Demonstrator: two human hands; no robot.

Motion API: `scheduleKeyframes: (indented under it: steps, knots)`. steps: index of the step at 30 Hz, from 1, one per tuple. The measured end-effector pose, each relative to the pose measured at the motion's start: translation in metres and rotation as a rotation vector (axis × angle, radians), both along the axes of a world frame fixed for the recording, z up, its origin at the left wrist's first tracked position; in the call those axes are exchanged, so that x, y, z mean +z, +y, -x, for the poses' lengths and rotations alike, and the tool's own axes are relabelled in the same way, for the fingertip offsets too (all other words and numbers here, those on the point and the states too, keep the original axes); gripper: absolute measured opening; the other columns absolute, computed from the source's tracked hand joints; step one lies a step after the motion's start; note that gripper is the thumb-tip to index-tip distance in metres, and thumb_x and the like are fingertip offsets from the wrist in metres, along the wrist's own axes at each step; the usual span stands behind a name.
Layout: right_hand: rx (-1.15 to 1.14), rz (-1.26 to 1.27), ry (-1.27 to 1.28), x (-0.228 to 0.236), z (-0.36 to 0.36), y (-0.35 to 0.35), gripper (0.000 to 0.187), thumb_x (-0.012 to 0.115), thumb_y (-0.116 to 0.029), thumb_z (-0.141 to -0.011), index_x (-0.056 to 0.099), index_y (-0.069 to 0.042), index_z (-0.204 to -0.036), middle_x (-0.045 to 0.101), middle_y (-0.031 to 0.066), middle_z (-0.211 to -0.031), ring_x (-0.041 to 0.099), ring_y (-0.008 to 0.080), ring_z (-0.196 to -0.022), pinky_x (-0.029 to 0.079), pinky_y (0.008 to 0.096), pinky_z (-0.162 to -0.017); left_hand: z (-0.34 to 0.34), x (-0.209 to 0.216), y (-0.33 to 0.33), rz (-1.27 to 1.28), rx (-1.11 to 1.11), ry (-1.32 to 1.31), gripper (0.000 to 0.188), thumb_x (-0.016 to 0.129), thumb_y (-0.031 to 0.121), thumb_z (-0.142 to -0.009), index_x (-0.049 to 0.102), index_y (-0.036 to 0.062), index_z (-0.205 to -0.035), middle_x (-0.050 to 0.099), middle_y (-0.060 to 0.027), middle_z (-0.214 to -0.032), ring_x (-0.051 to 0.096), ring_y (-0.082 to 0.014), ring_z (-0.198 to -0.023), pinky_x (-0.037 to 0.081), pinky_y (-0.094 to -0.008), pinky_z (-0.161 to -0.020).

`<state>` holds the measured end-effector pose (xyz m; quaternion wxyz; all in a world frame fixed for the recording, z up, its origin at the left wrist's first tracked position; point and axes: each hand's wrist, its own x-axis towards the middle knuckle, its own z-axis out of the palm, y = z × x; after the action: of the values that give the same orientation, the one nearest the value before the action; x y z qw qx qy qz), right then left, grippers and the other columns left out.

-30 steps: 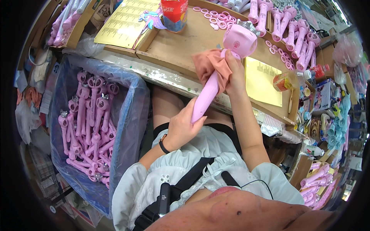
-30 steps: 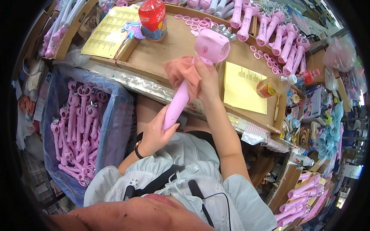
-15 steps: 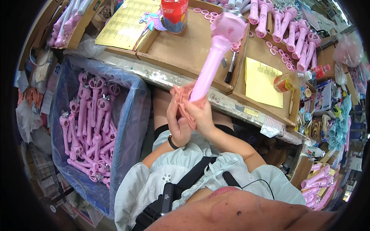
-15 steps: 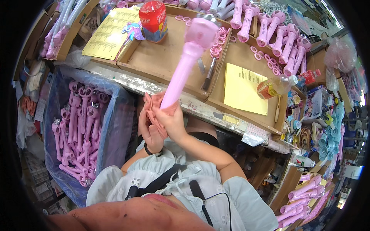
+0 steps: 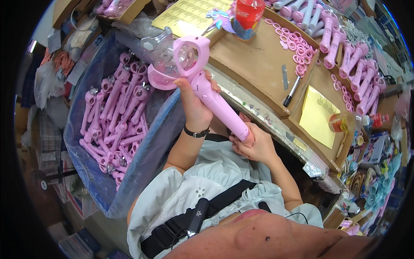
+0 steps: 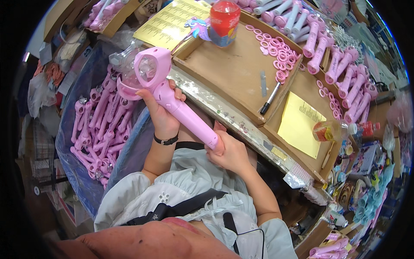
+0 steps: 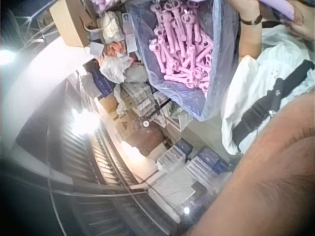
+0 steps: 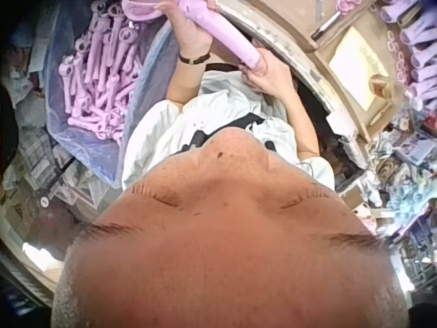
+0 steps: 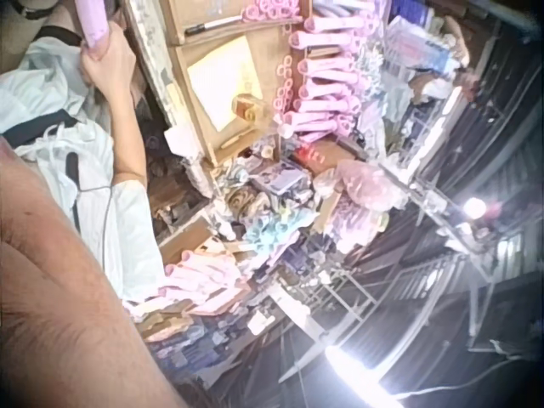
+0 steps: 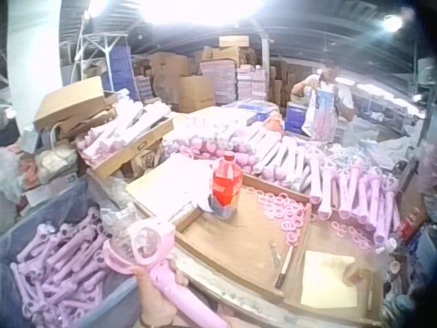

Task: The person assembles pink plastic batons by inserting a metal crown into the head, wiping the surface with a cloth, and applying a sticker to the handle. They repeat this process for multiple batons, placing finished units on the table.

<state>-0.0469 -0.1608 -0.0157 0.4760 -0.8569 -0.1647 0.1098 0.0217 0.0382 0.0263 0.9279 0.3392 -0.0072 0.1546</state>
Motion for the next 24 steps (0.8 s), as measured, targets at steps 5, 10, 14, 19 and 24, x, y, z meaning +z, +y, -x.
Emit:
scheduleKeyframes:
  steps: [5, 10, 14, 19, 24]
  knots:
    - [0.028, -1.019, 0.722, -0.029, 0.021, -0.001, 0.05, 0.071, -0.021, -0.08, 0.048, 0.003, -0.117, 0.06, 0.0187, -0.109, 0.062, 0.0251, -0.095, 0.051, 0.0344, -0.082, -0.003, -0.001, 0.007, 0.178, -0.06, 0.037, 0.081, 0.042, 0.077, -0.074, 0.044, 0.0045, -0.11, 0.053, -0.0068, -0.085, 0.049, -0.0153, -0.061, 0.044, -0.0288, -0.059]
    - [-0.271, -0.894, 1.309, -0.032, 0.026, -0.002, 0.076, 0.029, -0.068, -0.087, 0.049, 0.004, -0.103, 0.058, 0.0135, -0.082, 0.056, 0.0204, -0.053, 0.05, 0.0299, -0.058, -0.015, -0.002, 0.012, 0.051, -0.114, 0.007, 0.083, 0.039, 0.079, -0.073, 0.047, 0.0035, -0.105, 0.054, -0.0067, -0.084, 0.05, -0.0151, -0.055, 0.042, -0.0269, -0.052]
    - [-0.183, -1.493, 0.926, 0.005, -0.012, -0.018, 0.075, 0.032, -0.073, -0.084, 0.049, -0.004, -0.107, 0.056, 0.0136, -0.082, 0.054, 0.02, -0.056, 0.046, 0.0323, -0.045, -0.014, 0.004, 0.031, -0.284, -0.173, 0.012, 0.084, 0.032, 0.078, -0.076, 0.052, 0.0009, -0.103, 0.059, -0.0071, -0.086, 0.053, -0.0139, -0.054, 0.043, -0.0243, -0.046]
    - [-0.487, -1.91, 0.378, 0.051, -0.061, 0.021, 0.03, 0.041, -0.025, -0.095, 0.053, -0.007, -0.118, 0.059, 0.0033, -0.11, 0.057, 0.0162, -0.089, 0.048, 0.03, -0.083, 0.006, -0.004, -0.002, -0.361, -0.566, 0.158, 0.081, 0.03, 0.071, -0.083, 0.052, -0.0001, -0.117, 0.063, -0.0091, -0.097, 0.062, -0.0157, -0.071, 0.051, -0.026, -0.06]
    - [-0.403, -0.609, -0.668, 0.046, -0.074, 0.063, 0.085, 0.06, -0.015, -0.085, 0.0, 0.006, -0.143, 0.005, 0.0202, -0.148, 0.012, 0.0317, -0.137, 0.012, 0.041, -0.111, 0.013, -0.01, -0.039, -0.343, -0.577, 0.033, 0.069, 0.037, 0.058, -0.092, 0.035, 0.0023, -0.132, 0.048, -0.0095, -0.126, 0.048, -0.0166, -0.114, 0.04, -0.0298, -0.095]
